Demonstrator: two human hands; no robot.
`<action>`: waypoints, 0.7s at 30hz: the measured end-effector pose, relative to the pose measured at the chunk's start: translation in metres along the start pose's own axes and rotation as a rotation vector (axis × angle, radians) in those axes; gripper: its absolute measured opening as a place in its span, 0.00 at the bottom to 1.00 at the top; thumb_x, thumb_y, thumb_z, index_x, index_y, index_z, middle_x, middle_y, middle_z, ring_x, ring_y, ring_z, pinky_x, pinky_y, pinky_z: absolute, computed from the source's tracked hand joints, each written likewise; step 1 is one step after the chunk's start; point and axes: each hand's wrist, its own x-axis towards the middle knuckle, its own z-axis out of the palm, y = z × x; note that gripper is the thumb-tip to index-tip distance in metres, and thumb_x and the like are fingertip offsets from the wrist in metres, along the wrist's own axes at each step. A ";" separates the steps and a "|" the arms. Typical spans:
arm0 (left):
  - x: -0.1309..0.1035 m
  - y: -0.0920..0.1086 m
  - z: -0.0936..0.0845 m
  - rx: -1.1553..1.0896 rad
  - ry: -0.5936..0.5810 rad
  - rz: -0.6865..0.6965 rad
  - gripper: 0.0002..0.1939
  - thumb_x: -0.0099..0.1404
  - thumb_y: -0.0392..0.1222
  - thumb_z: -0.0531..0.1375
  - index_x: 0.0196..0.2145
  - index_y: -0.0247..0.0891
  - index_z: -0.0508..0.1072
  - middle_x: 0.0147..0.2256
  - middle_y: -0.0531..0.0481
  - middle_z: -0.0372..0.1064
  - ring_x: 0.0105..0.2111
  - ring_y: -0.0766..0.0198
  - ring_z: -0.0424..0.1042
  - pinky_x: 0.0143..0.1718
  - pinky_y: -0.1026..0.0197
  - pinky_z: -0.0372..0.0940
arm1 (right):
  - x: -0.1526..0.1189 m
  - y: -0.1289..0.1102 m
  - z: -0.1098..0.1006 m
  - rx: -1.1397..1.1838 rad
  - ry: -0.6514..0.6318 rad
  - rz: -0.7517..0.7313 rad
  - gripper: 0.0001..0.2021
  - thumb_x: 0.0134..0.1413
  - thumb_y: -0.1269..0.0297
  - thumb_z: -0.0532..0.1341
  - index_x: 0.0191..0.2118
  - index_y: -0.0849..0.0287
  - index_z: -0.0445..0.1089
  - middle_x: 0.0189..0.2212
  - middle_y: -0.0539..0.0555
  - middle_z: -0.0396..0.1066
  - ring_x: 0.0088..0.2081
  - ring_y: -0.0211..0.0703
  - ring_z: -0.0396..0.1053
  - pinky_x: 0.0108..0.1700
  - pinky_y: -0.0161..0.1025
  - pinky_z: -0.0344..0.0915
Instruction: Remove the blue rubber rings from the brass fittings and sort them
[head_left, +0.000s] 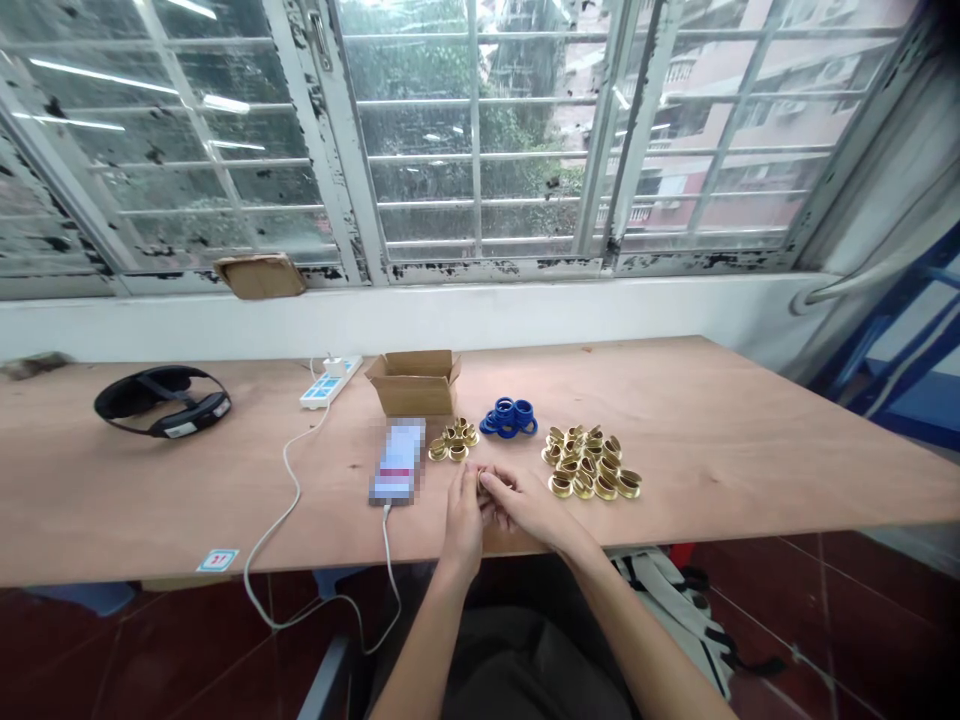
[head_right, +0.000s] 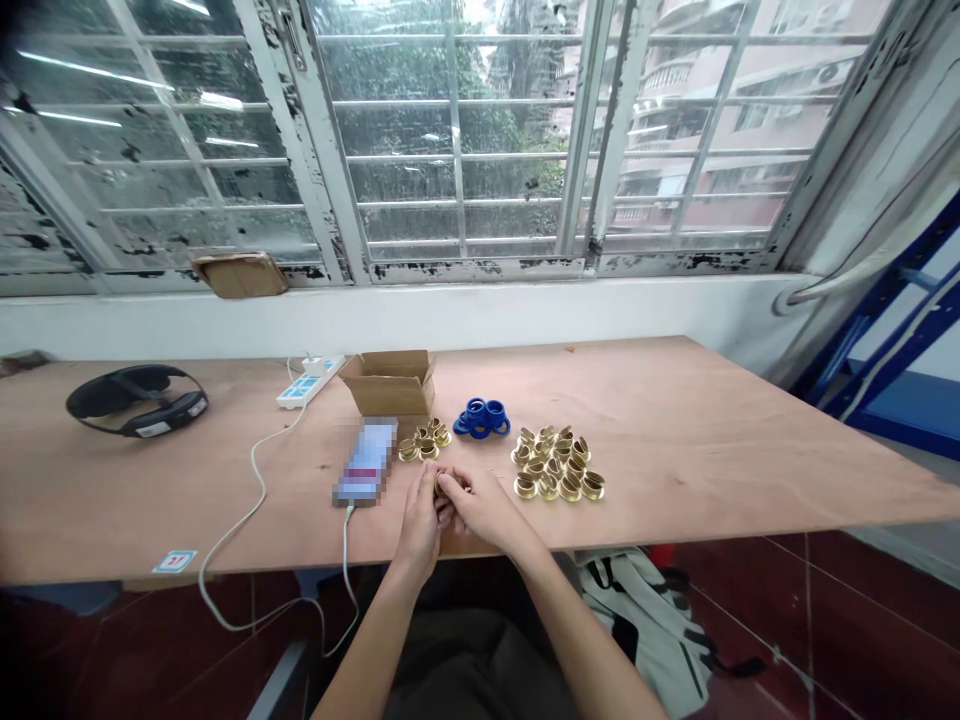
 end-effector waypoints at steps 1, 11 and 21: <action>0.000 0.000 0.001 -0.002 0.004 -0.004 0.29 0.56 0.64 0.68 0.42 0.38 0.69 0.27 0.56 0.71 0.20 0.69 0.70 0.16 0.72 0.53 | 0.001 0.000 0.000 -0.002 0.000 0.001 0.18 0.65 0.47 0.59 0.31 0.56 0.64 0.16 0.44 0.64 0.14 0.35 0.62 0.16 0.31 0.57; 0.003 0.004 -0.001 0.010 0.035 -0.008 0.27 0.57 0.64 0.68 0.39 0.38 0.69 0.21 0.63 0.59 0.14 0.77 0.53 0.14 0.73 0.45 | 0.006 0.007 0.005 0.072 -0.031 -0.010 0.22 0.63 0.45 0.60 0.27 0.56 0.60 0.13 0.43 0.61 0.14 0.33 0.59 0.16 0.30 0.53; 0.006 0.011 -0.006 -0.224 -0.088 -0.026 0.22 0.61 0.57 0.69 0.32 0.36 0.68 0.20 0.63 0.51 0.16 0.77 0.46 0.16 0.73 0.44 | 0.002 0.001 -0.007 0.316 -0.148 0.004 0.19 0.59 0.48 0.65 0.30 0.58 0.63 0.19 0.43 0.65 0.17 0.31 0.61 0.21 0.31 0.54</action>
